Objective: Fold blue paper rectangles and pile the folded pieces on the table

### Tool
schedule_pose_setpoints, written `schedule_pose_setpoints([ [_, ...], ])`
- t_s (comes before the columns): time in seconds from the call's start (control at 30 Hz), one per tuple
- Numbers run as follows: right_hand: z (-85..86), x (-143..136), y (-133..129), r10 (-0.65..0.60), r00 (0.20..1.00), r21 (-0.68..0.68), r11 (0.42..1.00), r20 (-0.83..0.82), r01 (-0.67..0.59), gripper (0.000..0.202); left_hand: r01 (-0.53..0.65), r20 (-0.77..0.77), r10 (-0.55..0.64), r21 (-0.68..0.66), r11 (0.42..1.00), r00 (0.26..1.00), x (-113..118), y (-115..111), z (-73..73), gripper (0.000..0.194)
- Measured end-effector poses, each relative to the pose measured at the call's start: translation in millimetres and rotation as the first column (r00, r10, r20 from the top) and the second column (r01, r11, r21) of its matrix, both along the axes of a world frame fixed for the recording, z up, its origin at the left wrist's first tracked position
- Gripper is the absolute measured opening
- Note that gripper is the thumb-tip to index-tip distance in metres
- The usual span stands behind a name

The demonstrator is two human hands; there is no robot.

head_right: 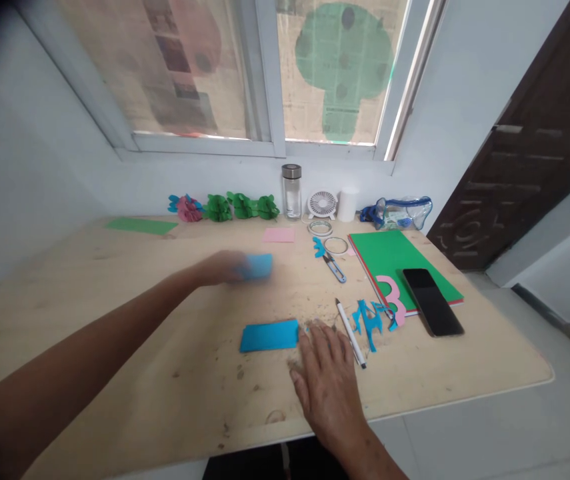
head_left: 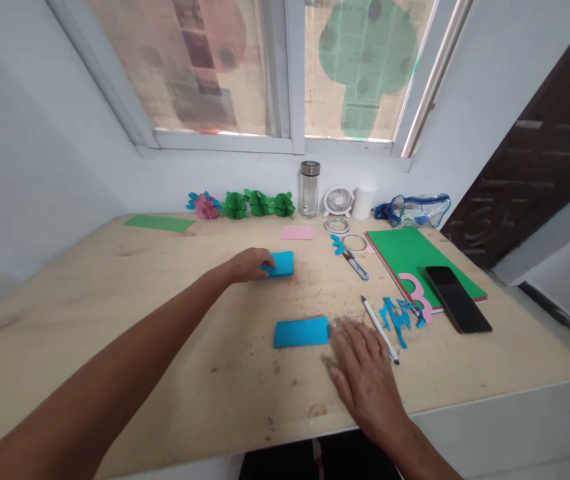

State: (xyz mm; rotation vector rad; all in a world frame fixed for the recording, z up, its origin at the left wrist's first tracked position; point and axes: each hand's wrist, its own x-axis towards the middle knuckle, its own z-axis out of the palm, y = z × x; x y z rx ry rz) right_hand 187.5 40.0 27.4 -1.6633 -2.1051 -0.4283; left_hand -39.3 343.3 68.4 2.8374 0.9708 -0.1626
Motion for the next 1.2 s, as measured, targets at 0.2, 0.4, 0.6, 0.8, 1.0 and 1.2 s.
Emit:
schedule_pose_setpoints([
  [0.2,1.1,-0.5,0.4,-0.003,1.000,-0.003,1.000,-0.024,0.003,0.049,0.021,0.001,-0.021,-0.031,0.999,1.000,-0.2,3.3,-1.0,0.035],
  [0.4,0.7,0.2,0.0,-0.004,1.000,-0.012,1.000,-0.014,0.004,0.049,0.009,0.019,-0.008,-0.063,0.998,1.000,-3.9,5.7,4.6,0.034],
  [0.6,0.6,0.0,0.3,-0.014,1.000,-0.018,1.000,-0.024,0.014,0.048,-0.099,0.071,0.098,0.007,0.995,0.993,0.9,-1.0,1.7,0.034],
  [0.8,2.1,-0.8,0.2,-0.019,0.999,-0.014,1.000,-0.035,0.018,0.049,-0.279,0.240,0.236,0.164,0.946,0.942,7.0,-21.4,3.4,0.031],
  [1.0,4.0,3.2,0.5,0.008,0.993,0.024,1.000,-0.117,-0.005,0.049,-0.253,0.409,0.115,0.300,0.920,0.905,1.9,-118.1,29.7,0.032],
  [1.2,12.4,7.0,-16.4,0.095,0.953,0.056,0.995,-0.288,-0.083,0.055,0.024,0.521,-0.376,0.562,0.827,0.766,7.9,-250.6,13.4,0.019],
])
